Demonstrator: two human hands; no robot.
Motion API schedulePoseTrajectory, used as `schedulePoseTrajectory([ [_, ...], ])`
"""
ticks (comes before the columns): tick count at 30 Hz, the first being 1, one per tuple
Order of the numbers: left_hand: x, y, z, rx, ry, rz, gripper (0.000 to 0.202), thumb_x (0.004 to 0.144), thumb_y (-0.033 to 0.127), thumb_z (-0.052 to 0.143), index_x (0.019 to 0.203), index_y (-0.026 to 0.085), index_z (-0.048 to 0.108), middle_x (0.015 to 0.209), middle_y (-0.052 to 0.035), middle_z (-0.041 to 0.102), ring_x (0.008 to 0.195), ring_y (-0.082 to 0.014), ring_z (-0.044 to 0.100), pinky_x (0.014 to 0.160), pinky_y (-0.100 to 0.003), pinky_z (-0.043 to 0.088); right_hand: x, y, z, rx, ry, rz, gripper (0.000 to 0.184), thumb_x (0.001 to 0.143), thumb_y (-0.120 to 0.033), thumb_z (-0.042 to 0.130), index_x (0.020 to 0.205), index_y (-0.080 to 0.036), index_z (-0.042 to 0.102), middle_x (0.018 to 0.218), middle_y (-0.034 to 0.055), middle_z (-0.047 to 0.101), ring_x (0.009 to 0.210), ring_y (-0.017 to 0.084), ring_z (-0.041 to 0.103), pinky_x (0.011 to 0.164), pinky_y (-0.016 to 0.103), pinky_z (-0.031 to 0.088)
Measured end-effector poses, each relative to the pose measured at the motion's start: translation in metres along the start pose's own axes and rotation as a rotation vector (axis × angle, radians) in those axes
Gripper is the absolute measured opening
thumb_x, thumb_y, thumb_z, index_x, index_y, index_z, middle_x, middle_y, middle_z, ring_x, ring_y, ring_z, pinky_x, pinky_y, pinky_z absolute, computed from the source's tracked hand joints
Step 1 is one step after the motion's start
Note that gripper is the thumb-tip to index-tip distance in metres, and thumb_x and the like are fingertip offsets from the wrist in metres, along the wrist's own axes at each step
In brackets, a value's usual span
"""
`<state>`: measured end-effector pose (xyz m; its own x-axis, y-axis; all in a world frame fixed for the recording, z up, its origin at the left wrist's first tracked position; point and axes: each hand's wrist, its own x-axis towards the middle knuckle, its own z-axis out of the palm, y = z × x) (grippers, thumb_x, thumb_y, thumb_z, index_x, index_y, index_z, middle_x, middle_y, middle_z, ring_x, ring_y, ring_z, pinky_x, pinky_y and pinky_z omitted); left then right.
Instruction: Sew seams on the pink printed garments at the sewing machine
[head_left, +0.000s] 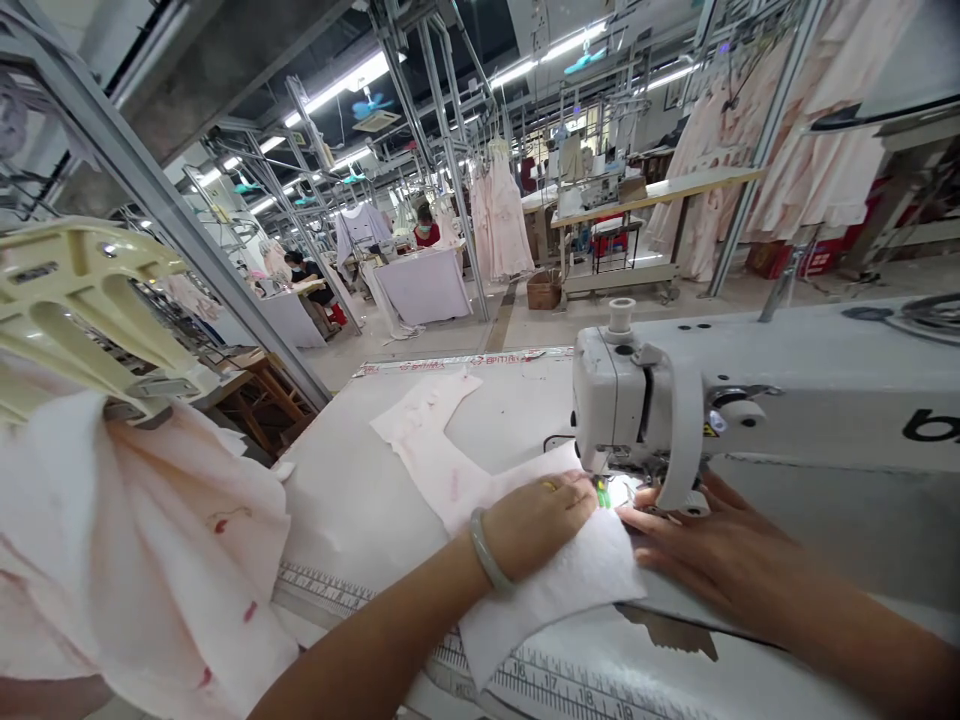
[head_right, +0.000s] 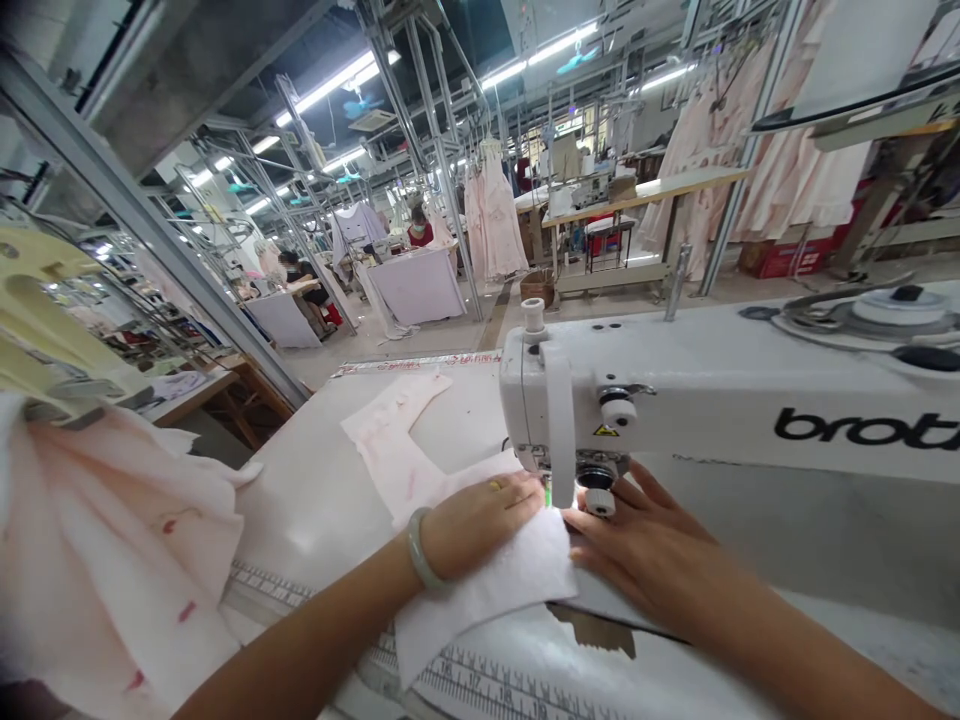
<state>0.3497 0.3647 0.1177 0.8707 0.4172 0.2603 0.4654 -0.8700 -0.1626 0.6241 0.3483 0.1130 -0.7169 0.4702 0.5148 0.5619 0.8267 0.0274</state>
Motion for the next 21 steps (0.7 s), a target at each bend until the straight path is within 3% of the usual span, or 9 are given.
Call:
schedulePoseTrajectory([
  [8,0.008,-0.005,-0.004,-0.08,-0.062,-0.079,0.027,0.107,0.008,0.046,0.128,0.004,0.063,0.125,-0.0142,0.072,0.133,-0.0245,0.065,0.12,-0.034,0.052,-0.002,0.003,-0.002,0.015,-0.07,0.023,0.03,0.112,-0.048,0.05,0.126,-0.031,0.071,0.112,0.0018,0.081,0.092,0.027,0.077,0.111,0.059,0.043],
  [15,0.006,-0.007,-0.007,-0.17,-0.075,-0.083,0.028,0.105,0.007,0.048,0.13,0.005,0.061,0.129,-0.0151,0.071,0.132,-0.0232,0.065,0.12,-0.035,0.051,-0.001,0.005,-0.005,0.116,-0.14,0.088,0.031,0.11,-0.048,0.053,0.126,-0.033,0.075,0.116,0.002,0.08,0.104,0.028,0.077,0.114,0.058,0.047],
  [18,0.004,-0.005,-0.009,-0.187,-0.099,-0.134,0.032,0.104,0.007,0.048,0.134,0.007,0.06,0.134,-0.0158,0.07,0.137,-0.0247,0.062,0.12,-0.043,0.051,-0.003,0.007,-0.005,0.12,-0.148,0.088,0.031,0.109,-0.049,0.055,0.129,-0.033,0.074,0.116,0.0028,0.08,0.107,0.029,0.076,0.114,0.061,0.049],
  [21,0.004,-0.004,-0.014,-0.234,-0.134,-0.194,0.04,0.104,0.006,0.046,0.141,0.013,0.059,0.145,-0.013,0.067,0.142,-0.024,0.059,0.126,-0.054,0.043,-0.005,0.012,-0.003,0.114,-0.123,0.084,0.033,0.109,-0.05,0.056,0.13,-0.031,0.074,0.117,0.0043,0.08,0.108,0.029,0.076,0.118,0.062,0.046],
])
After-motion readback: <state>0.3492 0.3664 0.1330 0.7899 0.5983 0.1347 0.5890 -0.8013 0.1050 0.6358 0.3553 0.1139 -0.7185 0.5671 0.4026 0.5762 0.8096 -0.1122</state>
